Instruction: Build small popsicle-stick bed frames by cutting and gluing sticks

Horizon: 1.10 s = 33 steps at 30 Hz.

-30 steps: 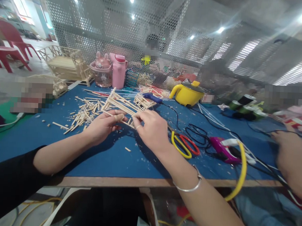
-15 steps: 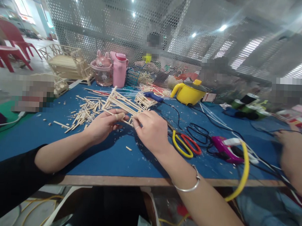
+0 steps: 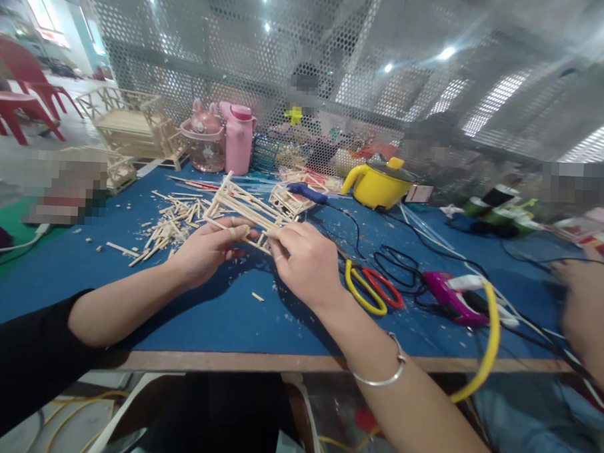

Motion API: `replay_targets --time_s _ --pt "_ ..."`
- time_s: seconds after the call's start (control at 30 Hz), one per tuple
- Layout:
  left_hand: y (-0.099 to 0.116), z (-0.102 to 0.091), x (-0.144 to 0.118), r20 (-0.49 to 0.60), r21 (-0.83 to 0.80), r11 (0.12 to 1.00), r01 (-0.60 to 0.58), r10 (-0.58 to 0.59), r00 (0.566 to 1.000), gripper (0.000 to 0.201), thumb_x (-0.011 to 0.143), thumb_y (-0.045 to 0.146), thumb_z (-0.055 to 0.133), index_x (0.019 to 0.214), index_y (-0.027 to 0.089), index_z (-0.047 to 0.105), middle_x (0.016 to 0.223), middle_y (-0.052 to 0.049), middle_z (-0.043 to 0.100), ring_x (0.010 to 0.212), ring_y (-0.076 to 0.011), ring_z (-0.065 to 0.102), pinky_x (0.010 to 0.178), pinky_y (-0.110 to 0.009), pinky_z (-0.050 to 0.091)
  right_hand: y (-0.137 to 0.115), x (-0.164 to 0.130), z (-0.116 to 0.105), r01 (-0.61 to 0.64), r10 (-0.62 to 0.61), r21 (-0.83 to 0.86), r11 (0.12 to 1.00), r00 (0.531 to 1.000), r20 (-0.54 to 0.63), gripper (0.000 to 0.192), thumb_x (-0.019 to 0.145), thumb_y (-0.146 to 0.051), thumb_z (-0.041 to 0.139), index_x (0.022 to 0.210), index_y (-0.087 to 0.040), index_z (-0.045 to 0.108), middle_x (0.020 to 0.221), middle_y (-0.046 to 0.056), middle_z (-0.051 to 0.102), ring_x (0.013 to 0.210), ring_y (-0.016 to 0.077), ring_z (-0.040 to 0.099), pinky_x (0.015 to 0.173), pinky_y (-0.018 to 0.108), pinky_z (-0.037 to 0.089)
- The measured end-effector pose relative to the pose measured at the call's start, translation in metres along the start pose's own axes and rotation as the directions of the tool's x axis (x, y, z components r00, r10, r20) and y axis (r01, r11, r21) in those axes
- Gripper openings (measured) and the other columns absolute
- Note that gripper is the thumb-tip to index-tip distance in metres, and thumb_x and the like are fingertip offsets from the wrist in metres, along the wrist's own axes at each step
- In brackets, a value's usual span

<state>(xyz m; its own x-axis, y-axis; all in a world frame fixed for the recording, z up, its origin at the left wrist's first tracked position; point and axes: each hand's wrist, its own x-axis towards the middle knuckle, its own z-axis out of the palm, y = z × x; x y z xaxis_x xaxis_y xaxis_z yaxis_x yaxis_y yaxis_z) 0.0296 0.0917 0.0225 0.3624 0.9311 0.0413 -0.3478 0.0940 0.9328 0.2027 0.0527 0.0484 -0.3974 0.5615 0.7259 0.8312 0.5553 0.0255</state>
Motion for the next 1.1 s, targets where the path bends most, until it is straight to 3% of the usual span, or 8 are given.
replay_targets --time_s 0.13,0.27,0.57,0.93,1.1 --pt "0.0 0.0 -0.001 -0.006 0.005 1.0 0.003 -0.003 1.0 0.014 0.077 0.027 0.065 0.087 0.017 0.064 0.088 -0.004 0.067 0.076 -0.0115 0.057 0.062 -0.022 0.041 0.002 -0.003 -0.006 -0.083 0.088 0.083 0.993 0.994 -0.065 0.024 0.071 -0.006 0.054 0.089 -0.019 0.063 0.081 0.002 0.067 0.072 0.0163 0.06 0.068 0.029 0.048" --pt "0.0 0.0 -0.001 -0.017 0.009 1.0 0.005 -0.005 1.0 0.018 0.076 0.029 0.067 0.089 0.017 0.064 0.089 -0.004 0.067 0.078 -0.0121 0.057 0.063 -0.022 0.041 0.007 -0.006 -0.012 -0.096 0.113 0.114 0.989 0.982 -0.154 0.026 0.067 -0.003 0.05 0.084 -0.018 0.061 0.08 0.004 0.063 0.076 0.0176 0.06 0.069 0.03 0.049" --pt "0.001 0.001 -0.001 -0.023 0.005 1.0 0.014 -0.014 1.0 0.017 0.076 0.028 0.066 0.089 0.017 0.064 0.087 -0.003 0.067 0.076 -0.0112 0.057 0.063 -0.022 0.041 0.004 -0.011 -0.002 0.02 -0.017 0.044 0.999 0.996 -0.083 0.019 0.08 -0.014 0.055 0.088 -0.017 0.072 0.076 0.006 0.059 0.073 0.0175 0.056 0.066 0.031 0.047" --pt "0.0 0.0 -0.002 -0.013 0.006 1.0 0.006 -0.006 1.0 0.018 0.076 0.029 0.066 0.09 0.017 0.064 0.088 -0.004 0.067 0.078 -0.0111 0.057 0.064 -0.021 0.042 0.005 -0.01 0.001 -0.004 0.009 0.065 0.998 0.997 -0.075 0.018 0.081 -0.014 0.055 0.087 -0.016 0.072 0.076 0.006 0.061 0.072 0.0171 0.058 0.066 0.03 0.048" --pt "-0.001 -0.001 -0.001 -0.025 0.015 1.0 0.007 -0.006 1.0 0.019 0.077 0.029 0.067 0.091 0.017 0.063 0.088 -0.003 0.067 0.077 -0.01 0.058 0.062 -0.019 0.044 0.012 -0.012 -0.003 -0.102 0.129 0.167 0.981 0.978 -0.164 0.017 0.08 -0.011 0.054 0.085 -0.018 0.069 0.079 0.004 0.062 0.074 0.0163 0.058 0.069 0.03 0.048"
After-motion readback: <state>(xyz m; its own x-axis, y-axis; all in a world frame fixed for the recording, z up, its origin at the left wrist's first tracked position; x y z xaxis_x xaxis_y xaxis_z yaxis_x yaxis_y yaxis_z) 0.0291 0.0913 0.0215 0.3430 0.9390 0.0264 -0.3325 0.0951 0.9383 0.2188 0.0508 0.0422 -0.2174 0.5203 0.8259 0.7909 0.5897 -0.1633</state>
